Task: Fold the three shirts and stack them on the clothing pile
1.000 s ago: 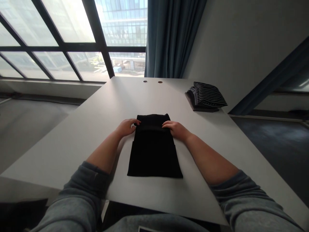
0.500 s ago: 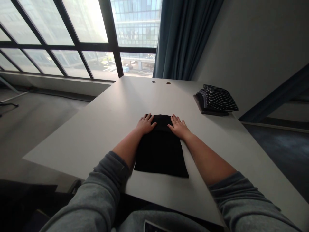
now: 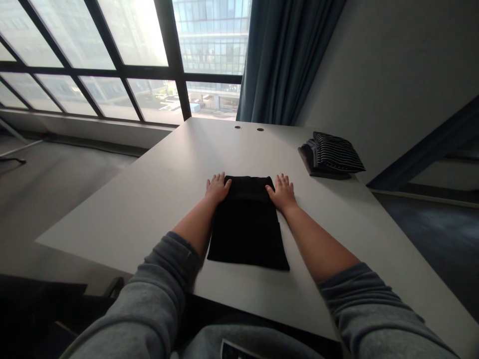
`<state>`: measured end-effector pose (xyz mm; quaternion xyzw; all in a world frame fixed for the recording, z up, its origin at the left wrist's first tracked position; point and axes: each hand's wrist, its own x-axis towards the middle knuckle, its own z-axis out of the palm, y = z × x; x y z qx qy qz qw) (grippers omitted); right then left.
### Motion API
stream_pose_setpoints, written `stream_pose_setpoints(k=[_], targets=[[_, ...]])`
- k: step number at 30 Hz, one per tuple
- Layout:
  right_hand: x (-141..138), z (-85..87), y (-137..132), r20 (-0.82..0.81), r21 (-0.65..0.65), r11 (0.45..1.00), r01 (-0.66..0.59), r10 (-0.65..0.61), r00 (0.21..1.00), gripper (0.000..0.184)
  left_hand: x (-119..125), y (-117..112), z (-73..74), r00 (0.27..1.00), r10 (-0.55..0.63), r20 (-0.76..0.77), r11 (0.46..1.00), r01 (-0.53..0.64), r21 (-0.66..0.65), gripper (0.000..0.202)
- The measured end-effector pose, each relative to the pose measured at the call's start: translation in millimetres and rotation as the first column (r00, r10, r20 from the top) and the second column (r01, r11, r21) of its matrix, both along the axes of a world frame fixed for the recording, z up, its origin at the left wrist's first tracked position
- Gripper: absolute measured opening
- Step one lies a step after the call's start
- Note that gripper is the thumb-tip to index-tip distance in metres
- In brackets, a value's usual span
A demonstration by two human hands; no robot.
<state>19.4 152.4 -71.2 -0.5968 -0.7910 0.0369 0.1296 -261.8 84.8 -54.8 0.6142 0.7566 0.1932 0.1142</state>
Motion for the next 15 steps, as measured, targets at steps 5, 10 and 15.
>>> stream_pose_setpoints(k=[5,10,15], targets=[[8.3,-1.6,6.7,0.064,-0.121,0.993,0.01,-0.002,0.998,0.08,-12.5,2.2,-3.2,0.996,-0.037,-0.084,0.997,0.031,-0.067,0.068],[8.3,-2.0,8.1,0.003,-0.158,0.985,-0.069,0.071,0.997,0.076,-18.9,5.6,-8.5,0.991,-0.123,-0.044,0.992,0.123,-0.02,0.068],[12.8,0.3,11.3,-0.179,-0.119,0.972,-0.204,0.181,0.967,0.067,-20.4,9.8,-10.6,0.981,-0.158,0.108,0.981,0.144,0.13,0.064]])
